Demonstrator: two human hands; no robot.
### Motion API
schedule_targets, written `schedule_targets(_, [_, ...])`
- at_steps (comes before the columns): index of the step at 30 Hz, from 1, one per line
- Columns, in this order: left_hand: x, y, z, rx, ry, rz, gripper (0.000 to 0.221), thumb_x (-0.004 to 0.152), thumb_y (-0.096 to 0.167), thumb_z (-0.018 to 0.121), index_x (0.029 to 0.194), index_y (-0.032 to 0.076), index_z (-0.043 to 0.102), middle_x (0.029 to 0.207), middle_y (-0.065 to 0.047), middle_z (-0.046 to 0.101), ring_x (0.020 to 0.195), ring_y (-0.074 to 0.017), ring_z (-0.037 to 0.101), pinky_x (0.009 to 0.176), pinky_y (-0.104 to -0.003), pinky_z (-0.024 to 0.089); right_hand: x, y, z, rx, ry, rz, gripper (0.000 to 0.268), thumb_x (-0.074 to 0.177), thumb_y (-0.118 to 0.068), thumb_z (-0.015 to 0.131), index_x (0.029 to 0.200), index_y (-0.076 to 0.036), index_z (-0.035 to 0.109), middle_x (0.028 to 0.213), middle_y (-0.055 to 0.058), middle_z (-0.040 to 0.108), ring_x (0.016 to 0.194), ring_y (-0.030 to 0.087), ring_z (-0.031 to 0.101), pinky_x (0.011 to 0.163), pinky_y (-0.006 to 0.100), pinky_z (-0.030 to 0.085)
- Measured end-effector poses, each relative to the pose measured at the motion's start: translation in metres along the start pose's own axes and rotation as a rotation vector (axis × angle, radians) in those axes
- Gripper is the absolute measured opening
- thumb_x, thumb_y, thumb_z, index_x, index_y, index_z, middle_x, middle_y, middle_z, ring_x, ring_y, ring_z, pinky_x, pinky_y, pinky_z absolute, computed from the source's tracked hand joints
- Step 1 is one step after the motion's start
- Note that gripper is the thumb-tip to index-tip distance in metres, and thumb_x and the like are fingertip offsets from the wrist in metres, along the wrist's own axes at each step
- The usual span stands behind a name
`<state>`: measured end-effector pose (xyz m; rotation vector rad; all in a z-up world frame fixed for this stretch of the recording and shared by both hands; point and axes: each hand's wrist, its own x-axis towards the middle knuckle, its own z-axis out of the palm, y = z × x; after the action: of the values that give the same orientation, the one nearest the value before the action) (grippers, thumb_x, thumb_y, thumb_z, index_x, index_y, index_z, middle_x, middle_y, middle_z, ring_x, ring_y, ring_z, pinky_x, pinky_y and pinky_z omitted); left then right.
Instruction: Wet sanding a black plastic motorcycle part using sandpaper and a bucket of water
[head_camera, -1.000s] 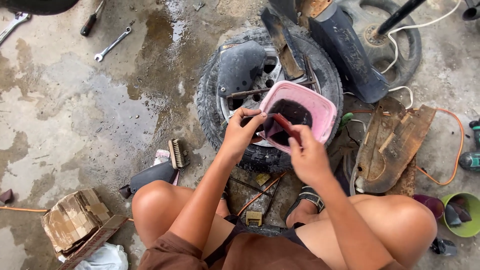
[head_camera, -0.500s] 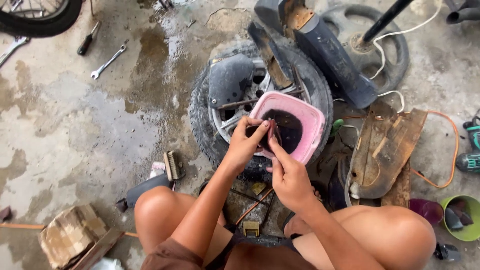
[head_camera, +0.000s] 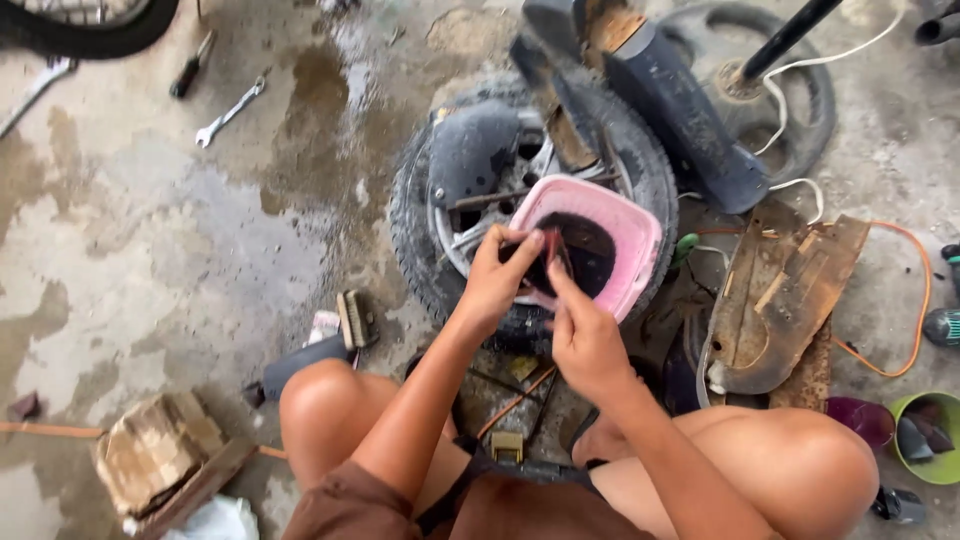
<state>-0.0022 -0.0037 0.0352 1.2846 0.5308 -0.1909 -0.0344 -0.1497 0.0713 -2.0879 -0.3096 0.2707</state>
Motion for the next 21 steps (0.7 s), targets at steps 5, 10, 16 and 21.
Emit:
schedule_targets(5, [-0.002,0.009,0.003,-0.011,0.016,-0.008,0.053,0.093,0.047,0.073,0.118,0.004,0.057,0.107,-0.023,0.064,0.096,-0.0252,0.064,0.071,-0.041,0.061,0.007,0.013,-0.004,0.021,-0.022,0.053,0.051,0.101,-0.001,0.041,0.15,-0.007,0.05,0.148,0.022,0.052,0.133,0.035,0.054,0.1,0.043,0.055])
schedule_targets(10, [-0.001,0.007,-0.001,0.006,0.035,0.014,0.053,0.094,0.05,0.072,0.117,0.004,0.057,0.108,-0.022,0.064,0.094,-0.0251,0.064,0.07,-0.039,0.062,0.009,0.038,0.002,-0.027,-0.021,0.025,0.05,0.103,-0.001,0.041,0.152,-0.005,0.048,0.15,0.021,0.052,0.133,0.031,0.054,0.105,0.043,0.053])
schedule_targets(16, [-0.001,-0.005,0.0,0.012,0.058,-0.013,0.051,0.093,0.047,0.072,0.118,0.005,0.058,0.109,-0.022,0.063,0.094,-0.0259,0.065,0.069,-0.039,0.063,0.006,0.025,-0.005,-0.038,-0.05,0.022,0.051,0.102,-0.002,0.043,0.153,-0.006,0.047,0.15,0.02,0.052,0.137,0.032,0.05,0.111,0.046,0.047])
schedule_targets(21, [0.011,-0.011,0.002,0.033,0.027,-0.016,0.052,0.091,0.05,0.074,0.117,0.007,0.061,0.111,-0.024,0.065,0.098,-0.0267,0.065,0.07,-0.037,0.061,0.005,-0.009,-0.012,-0.015,-0.048,0.023,0.049,0.102,-0.003,0.043,0.15,-0.006,0.051,0.147,0.022,0.054,0.132,0.035,0.056,0.106,0.047,0.05])
